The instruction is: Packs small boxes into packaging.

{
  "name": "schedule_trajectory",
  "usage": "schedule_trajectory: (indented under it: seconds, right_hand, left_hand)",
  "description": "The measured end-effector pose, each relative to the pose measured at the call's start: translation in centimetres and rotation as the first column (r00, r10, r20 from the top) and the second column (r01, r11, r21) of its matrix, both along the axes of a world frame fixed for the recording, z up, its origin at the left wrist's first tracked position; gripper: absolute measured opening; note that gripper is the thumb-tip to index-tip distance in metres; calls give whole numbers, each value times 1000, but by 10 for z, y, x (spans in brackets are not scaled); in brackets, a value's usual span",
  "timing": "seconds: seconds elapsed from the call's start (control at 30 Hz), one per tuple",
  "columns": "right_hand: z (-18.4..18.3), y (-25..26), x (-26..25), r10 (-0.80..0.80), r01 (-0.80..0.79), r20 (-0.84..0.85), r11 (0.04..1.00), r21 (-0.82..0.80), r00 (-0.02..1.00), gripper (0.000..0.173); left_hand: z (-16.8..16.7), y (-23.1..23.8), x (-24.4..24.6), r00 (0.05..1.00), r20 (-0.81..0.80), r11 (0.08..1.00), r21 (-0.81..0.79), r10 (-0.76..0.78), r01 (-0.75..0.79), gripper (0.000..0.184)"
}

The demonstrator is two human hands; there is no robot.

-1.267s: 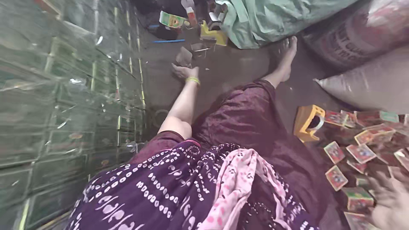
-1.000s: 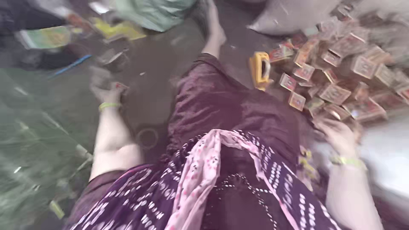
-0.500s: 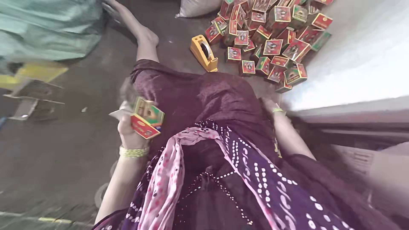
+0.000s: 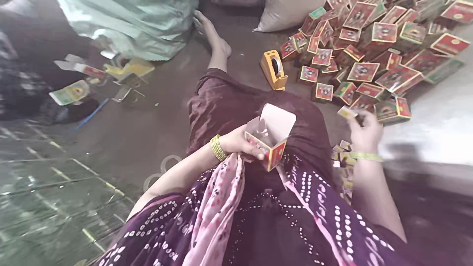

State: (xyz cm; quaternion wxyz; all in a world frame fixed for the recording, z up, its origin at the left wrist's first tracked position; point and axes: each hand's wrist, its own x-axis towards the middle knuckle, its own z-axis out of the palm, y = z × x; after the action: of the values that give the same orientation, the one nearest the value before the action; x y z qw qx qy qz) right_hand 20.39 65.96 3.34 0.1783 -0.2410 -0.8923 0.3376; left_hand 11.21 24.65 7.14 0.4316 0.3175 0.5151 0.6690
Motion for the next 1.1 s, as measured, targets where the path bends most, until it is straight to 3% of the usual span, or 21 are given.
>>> schedule_trajectory:
  seconds: [0.03,0.1,0.2,0.3,0.4,0.5,0.63,0.7,0.87,1.1]
  right_hand:
    - [18,-14,-4,35,-50,-194,996,-73,980,37]
    - [59,-49,-8,129,-234,-457,955,-180,880,38]
    - [100,-105,-11,394,-543,-600,836,-81,696,29]
    - [105,-140,-22,673,-588,-455,736,335,583,20]
    - [96,-154,-38,777,-542,-172,560,626,605,23]
    - [80,-161,-51,827,-656,-22,461,598,561,28]
    - [60,-174,-63,882,-716,-19,395,576,471,29]
    - [57,-178,-67,871,-692,-13,400,601,492,27]
    - [61,-179,-74,740,-551,-15,515,656,673,18]
    - [61,-183,-84,771,-621,67,454,639,633,19]
  left_hand:
    - [1,6,1,997,-16,997,-20,80,-81,44]
    - [-4,21,-3,971,-131,977,-51,198,-206,67]
    - [-14,49,-17,907,-261,932,-61,331,-358,86]
    - [-28,68,-29,821,-360,860,-89,443,-503,84]
    - [-39,66,-35,794,-386,815,-159,469,-558,80]
    - [-53,57,-35,827,-364,840,-176,429,-514,81]
    - [-59,49,-37,834,-418,862,-190,362,-469,76]
    - [-62,47,-41,811,-457,850,-192,365,-491,76]
    - [-64,44,-48,769,-394,806,-107,503,-582,79]
    - [-67,38,-51,757,-459,825,-86,465,-558,79]
